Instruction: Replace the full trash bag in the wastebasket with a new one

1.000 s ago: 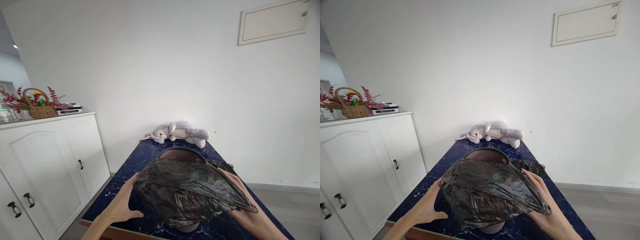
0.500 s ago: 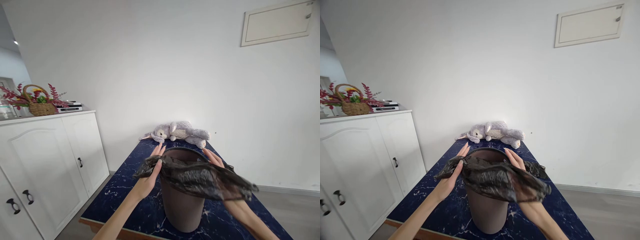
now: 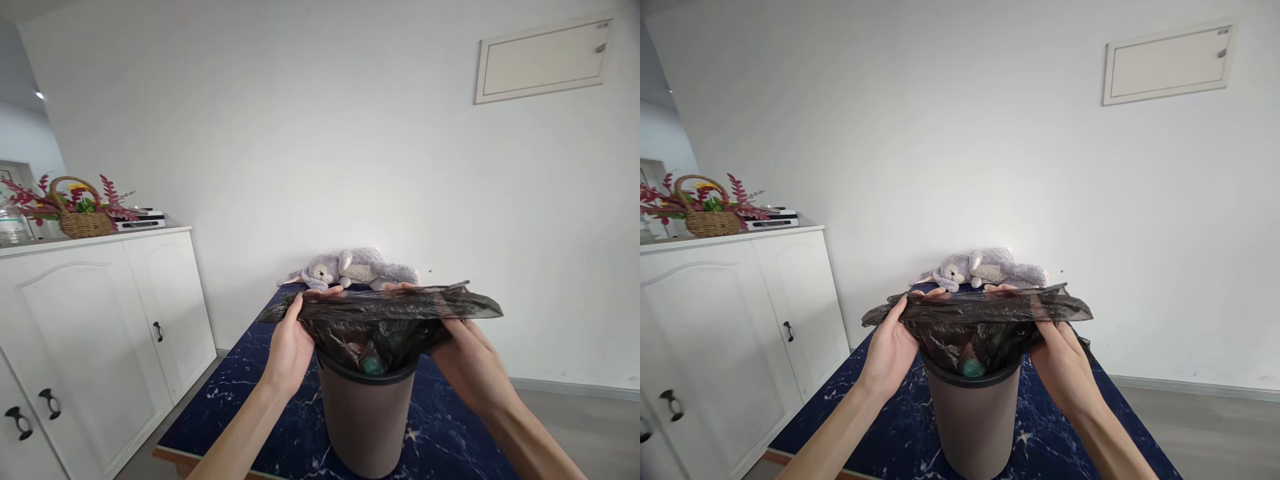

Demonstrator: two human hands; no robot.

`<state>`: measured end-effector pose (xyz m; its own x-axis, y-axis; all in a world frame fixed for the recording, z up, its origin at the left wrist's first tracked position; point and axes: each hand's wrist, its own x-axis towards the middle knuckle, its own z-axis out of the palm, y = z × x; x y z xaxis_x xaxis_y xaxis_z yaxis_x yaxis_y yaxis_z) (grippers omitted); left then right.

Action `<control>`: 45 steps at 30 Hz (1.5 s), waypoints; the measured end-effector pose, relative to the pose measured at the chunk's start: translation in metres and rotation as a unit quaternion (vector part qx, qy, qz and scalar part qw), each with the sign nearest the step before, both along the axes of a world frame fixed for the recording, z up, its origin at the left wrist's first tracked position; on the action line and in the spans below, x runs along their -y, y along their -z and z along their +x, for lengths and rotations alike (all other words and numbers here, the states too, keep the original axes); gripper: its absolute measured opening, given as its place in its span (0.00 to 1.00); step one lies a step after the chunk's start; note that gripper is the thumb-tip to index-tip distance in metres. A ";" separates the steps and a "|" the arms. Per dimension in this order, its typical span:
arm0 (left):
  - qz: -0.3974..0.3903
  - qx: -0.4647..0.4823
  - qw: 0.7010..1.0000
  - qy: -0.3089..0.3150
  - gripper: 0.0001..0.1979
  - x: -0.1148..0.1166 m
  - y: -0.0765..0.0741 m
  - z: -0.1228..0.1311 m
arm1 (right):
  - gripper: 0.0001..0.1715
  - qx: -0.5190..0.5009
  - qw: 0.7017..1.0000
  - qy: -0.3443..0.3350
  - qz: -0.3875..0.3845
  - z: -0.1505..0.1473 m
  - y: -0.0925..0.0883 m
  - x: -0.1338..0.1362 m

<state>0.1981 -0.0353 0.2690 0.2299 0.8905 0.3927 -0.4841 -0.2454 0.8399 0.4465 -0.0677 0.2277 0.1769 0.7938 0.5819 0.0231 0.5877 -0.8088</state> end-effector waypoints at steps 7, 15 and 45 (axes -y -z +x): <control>0.003 0.061 0.998 0.018 0.16 0.008 -0.010 0.008 | 0.19 -0.202 0.959 -0.194 0.039 -0.032 -0.033 0.005; 0.089 -0.122 0.988 -0.026 0.16 0.031 -0.012 0.016 | 0.29 -0.079 0.991 -0.103 -0.022 -0.053 -0.049 -0.002; 0.376 -0.401 0.800 -0.239 0.09 0.062 -0.029 0.008 | 0.19 0.224 0.959 -0.172 0.004 -0.075 -0.055 0.039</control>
